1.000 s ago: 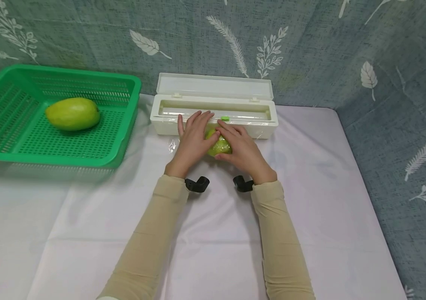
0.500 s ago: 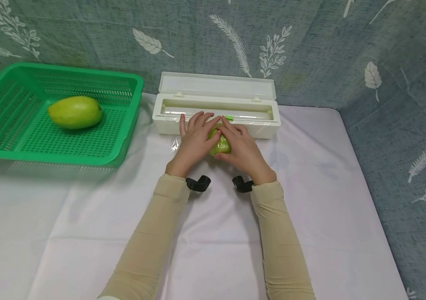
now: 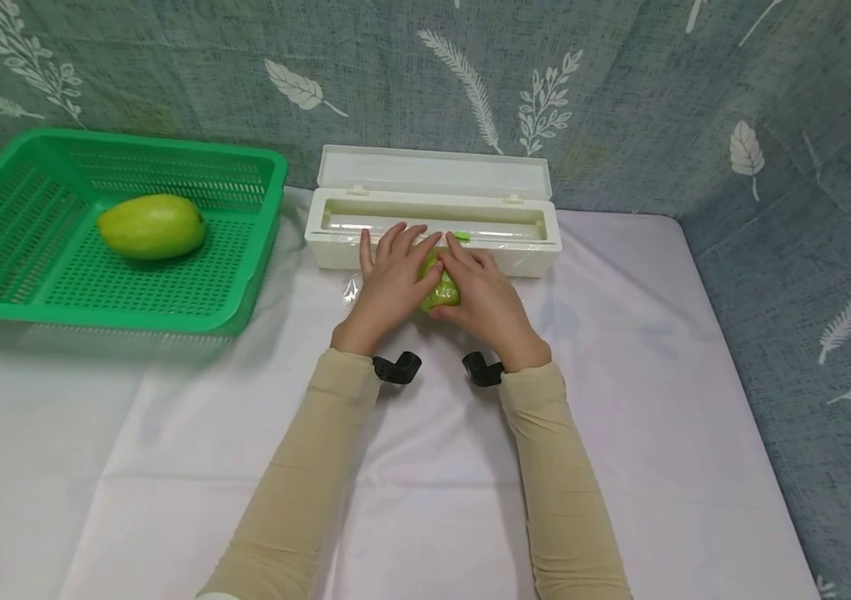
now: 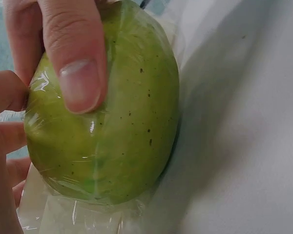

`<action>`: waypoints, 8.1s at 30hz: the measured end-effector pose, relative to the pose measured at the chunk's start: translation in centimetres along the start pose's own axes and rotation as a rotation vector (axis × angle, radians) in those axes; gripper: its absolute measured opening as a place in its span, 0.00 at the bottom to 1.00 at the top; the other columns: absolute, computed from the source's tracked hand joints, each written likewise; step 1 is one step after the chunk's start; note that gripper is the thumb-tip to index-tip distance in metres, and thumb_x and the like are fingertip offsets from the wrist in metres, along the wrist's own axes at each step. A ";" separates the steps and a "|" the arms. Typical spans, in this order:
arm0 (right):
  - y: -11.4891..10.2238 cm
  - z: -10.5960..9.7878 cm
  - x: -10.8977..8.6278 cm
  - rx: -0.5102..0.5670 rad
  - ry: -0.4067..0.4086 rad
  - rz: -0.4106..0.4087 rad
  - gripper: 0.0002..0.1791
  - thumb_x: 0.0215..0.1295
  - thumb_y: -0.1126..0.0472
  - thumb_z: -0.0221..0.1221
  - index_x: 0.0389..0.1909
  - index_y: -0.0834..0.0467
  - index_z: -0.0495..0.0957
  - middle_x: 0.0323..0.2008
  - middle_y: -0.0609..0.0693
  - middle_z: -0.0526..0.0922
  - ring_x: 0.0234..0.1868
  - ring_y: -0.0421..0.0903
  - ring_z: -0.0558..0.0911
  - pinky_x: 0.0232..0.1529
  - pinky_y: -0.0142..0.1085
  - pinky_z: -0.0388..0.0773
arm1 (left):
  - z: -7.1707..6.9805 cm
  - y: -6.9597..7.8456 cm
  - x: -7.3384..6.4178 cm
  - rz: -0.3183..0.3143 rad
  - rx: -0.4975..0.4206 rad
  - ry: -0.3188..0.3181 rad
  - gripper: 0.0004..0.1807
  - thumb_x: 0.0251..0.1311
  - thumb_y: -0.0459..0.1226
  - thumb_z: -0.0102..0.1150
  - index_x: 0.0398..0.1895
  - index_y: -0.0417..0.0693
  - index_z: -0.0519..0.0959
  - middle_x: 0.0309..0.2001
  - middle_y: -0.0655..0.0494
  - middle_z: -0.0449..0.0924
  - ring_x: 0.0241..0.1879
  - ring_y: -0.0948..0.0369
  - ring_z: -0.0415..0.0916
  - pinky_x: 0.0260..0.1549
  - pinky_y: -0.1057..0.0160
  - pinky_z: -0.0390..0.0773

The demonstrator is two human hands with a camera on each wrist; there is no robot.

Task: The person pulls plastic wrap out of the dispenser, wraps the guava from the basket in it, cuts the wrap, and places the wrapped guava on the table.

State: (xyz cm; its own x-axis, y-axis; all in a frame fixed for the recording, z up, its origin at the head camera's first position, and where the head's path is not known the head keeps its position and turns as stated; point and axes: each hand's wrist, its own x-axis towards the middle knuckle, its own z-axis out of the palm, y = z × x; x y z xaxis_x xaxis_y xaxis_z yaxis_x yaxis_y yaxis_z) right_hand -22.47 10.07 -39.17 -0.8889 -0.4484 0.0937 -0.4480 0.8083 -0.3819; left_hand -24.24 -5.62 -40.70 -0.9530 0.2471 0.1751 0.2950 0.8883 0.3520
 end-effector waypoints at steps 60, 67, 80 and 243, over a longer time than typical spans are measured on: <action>5.2 -5.7 -3.7 0.237 -0.170 0.435 0.46 0.55 0.31 0.46 0.69 0.48 0.41 0.68 0.37 0.38 0.61 0.53 0.62 0.57 0.54 0.56 | 1.2 -0.2 -0.2 0.311 -0.358 -0.014 0.21 0.52 0.51 0.58 0.49 0.59 0.71 0.54 0.60 0.60 0.53 0.59 0.55 0.52 0.64 0.57; 5.7 -6.2 -4.3 0.219 -0.023 0.413 0.36 0.59 0.37 0.47 0.65 0.51 0.59 0.62 0.48 0.64 0.49 0.51 0.75 0.46 0.49 0.69 | 0.9 -0.1 -0.3 0.316 -0.378 -0.021 0.21 0.53 0.50 0.59 0.50 0.59 0.72 0.54 0.60 0.60 0.53 0.58 0.55 0.52 0.62 0.57; 8.8 -4.0 -4.1 0.382 -0.134 0.575 0.31 0.62 0.38 0.44 0.51 0.59 0.72 0.41 0.55 0.80 0.39 0.49 0.79 0.41 0.43 0.71 | 0.8 -0.2 -0.2 0.302 -0.394 -0.053 0.22 0.53 0.50 0.58 0.51 0.59 0.72 0.55 0.60 0.59 0.54 0.58 0.53 0.52 0.60 0.59; 0.5 2.4 -1.9 0.489 -0.037 0.140 0.33 0.55 0.36 0.53 0.63 0.30 0.55 0.61 0.43 0.61 0.60 0.44 0.62 0.57 0.46 0.58 | -5.0 -3.6 -2.7 0.075 -1.041 0.075 0.12 0.59 0.43 0.53 0.37 0.46 0.82 0.37 0.58 0.81 0.42 0.64 0.76 0.45 0.63 0.71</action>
State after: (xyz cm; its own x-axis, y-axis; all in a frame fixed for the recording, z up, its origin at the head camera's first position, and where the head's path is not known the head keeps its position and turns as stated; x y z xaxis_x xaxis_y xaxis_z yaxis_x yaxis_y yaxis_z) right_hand -20.79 10.35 -41.77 -0.9293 -0.3689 -0.0187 -0.2197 0.5926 -0.7750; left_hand -22.42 -11.47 -37.82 -0.9335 0.2319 0.2736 0.3007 0.0906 0.9494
